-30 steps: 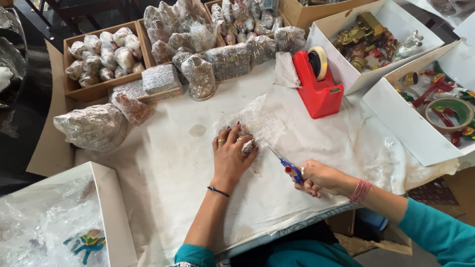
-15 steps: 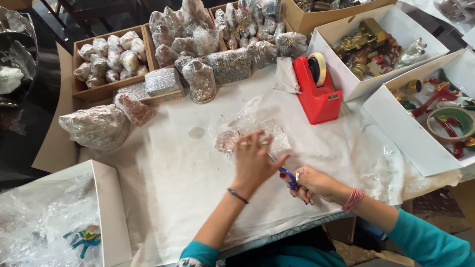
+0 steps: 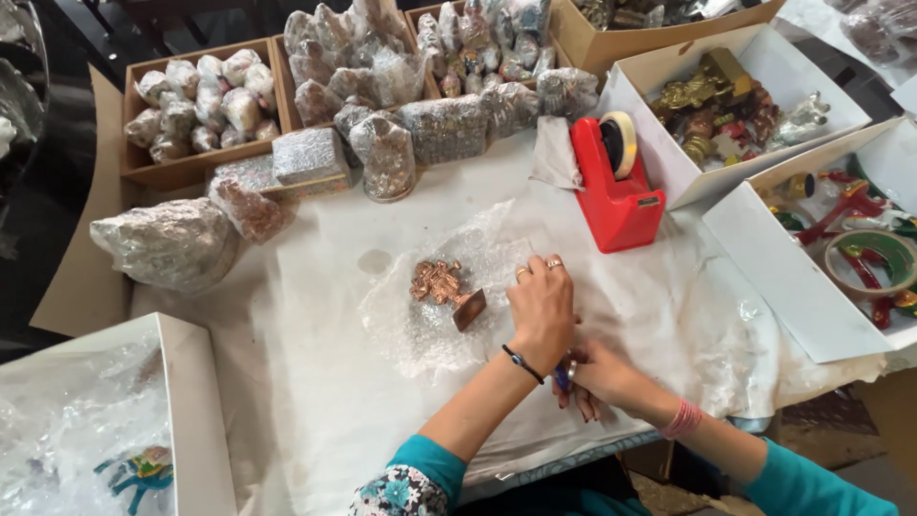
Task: The person wraps a small copper-colored figurine in bubble wrap on a white table. They use scissors to trim the bubble wrap and then secure the package with tape from a red dispenser.
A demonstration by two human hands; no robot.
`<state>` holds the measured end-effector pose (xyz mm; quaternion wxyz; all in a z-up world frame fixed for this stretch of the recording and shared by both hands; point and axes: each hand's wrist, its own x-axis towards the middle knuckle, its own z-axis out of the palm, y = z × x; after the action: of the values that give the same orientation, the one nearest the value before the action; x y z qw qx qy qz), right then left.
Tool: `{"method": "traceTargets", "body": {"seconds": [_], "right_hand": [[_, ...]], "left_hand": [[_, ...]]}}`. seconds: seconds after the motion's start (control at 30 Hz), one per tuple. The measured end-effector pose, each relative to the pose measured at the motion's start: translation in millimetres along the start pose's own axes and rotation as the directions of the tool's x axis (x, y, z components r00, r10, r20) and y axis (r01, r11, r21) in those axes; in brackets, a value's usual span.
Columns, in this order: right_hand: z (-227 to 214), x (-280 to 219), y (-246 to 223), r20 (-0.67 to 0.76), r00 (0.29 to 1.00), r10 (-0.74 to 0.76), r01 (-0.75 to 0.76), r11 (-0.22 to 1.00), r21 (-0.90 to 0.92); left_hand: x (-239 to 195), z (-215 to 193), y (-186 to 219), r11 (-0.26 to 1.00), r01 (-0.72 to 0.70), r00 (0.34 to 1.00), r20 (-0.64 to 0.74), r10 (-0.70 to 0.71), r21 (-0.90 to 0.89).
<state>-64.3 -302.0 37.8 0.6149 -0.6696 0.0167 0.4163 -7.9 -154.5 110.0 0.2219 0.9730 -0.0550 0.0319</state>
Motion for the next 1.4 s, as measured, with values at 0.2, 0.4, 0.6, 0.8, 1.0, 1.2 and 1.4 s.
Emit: {"method": "traceTargets", "body": {"seconds": [0.2,0.4,0.6,0.8,1.0,1.2,1.4], "right_hand": [[12,-6,-12,-0.124,0.991,0.055,-0.066,0.994,-0.087],[9,-4,-9,-0.143,0.982,0.127,-0.14,0.987,-0.083],[2,-19,-10,-0.028,0.999,0.032,-0.033,0.999,-0.028],[21,-31,-43,-0.169,0.97,0.175,-0.221,0.923,-0.314],[39,-21,-71,-0.23,0.959,0.164,-0.232,0.921,-0.312],[33,-4,-67,-0.221,0.966,0.134,-0.19,0.947,-0.258],[20,2,-50,-0.222,0.969,0.104,-0.176,0.927,-0.332]], "left_hand": [[7,57,-24,0.976,-0.151,0.985,-0.063,0.163,0.158],[25,22,-48,0.968,-0.125,0.99,-0.088,0.108,-0.217],[37,-21,-78,0.662,-0.052,0.986,0.066,0.152,-0.747],[33,-49,-74,0.616,0.039,0.978,0.155,0.137,-0.787],[33,-39,-72,0.533,0.09,0.966,0.205,0.161,-0.841],[32,-28,-69,0.509,0.088,0.961,0.208,0.184,-0.856],[31,-32,-67,0.505,0.084,0.962,0.202,0.184,-0.859]]}}
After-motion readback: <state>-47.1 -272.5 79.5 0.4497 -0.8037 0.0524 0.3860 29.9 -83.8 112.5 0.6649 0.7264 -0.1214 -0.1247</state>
